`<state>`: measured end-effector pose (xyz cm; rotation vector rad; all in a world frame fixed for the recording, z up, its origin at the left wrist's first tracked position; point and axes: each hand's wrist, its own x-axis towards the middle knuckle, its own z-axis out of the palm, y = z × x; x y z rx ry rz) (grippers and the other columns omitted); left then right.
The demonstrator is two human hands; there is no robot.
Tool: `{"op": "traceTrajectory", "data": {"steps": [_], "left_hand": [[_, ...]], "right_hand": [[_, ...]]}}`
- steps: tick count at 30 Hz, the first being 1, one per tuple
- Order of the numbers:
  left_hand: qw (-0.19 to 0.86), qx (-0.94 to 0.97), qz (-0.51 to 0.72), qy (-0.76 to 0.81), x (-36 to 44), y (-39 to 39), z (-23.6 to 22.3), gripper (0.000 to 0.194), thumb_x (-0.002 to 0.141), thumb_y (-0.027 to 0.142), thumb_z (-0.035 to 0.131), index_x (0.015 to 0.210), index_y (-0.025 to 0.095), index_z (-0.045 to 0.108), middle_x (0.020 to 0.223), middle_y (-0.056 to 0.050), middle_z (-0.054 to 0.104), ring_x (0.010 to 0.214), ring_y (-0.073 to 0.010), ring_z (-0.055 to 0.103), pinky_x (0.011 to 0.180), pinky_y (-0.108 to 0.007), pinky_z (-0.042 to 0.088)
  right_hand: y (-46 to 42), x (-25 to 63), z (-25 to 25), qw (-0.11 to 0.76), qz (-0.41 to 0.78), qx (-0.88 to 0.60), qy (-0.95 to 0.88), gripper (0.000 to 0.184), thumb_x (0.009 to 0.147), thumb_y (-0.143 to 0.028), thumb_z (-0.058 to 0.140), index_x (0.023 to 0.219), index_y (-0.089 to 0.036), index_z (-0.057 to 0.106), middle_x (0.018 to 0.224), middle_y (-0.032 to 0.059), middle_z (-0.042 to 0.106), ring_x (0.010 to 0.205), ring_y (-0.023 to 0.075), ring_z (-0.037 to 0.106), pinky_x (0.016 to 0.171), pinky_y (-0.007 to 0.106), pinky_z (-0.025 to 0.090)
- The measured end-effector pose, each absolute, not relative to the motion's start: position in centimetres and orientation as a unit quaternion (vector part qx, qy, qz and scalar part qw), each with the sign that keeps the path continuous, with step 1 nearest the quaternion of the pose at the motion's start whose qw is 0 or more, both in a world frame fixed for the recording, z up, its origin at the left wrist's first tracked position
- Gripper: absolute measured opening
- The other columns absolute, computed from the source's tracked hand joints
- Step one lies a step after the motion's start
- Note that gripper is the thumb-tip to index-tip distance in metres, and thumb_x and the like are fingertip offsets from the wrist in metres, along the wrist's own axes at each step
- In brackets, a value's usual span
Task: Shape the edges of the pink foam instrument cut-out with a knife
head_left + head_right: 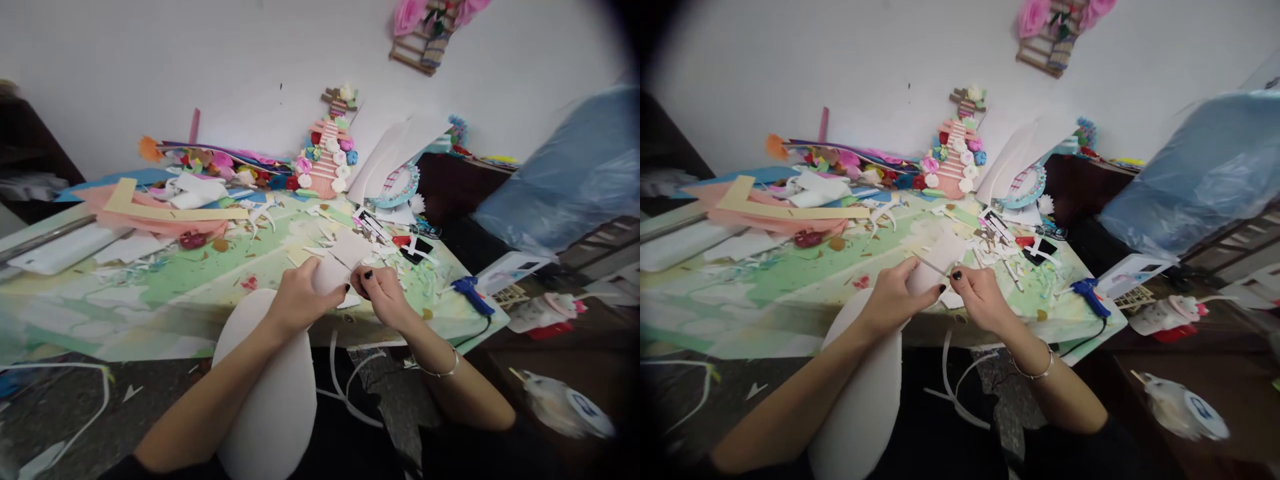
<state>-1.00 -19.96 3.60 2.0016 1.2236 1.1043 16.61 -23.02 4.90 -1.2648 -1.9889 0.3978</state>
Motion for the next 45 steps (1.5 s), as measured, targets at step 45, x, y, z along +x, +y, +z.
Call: {"op": "traceTrajectory", "data": {"steps": [45], "left_hand": [[0.623, 0.631, 0.347, 0.307, -2.9, -18.5, 4.1, 0.035, 0.064, 0.043, 0.073, 0.085, 0.016, 0.066, 0.068, -0.003, 0.064, 0.054, -0.0166, 0.058, 0.048, -0.027, 0.043]], "right_hand": [[-22.8, 15.8, 4.4, 0.369, 0.149, -0.441, -0.804, 0.052, 0.097, -0.052, 0.031, 0.062, -0.018, 0.046, 0.054, -0.0042, 0.038, 0.05, 0.0079, 0.035, 0.053, 0.024, 0.024]]}}
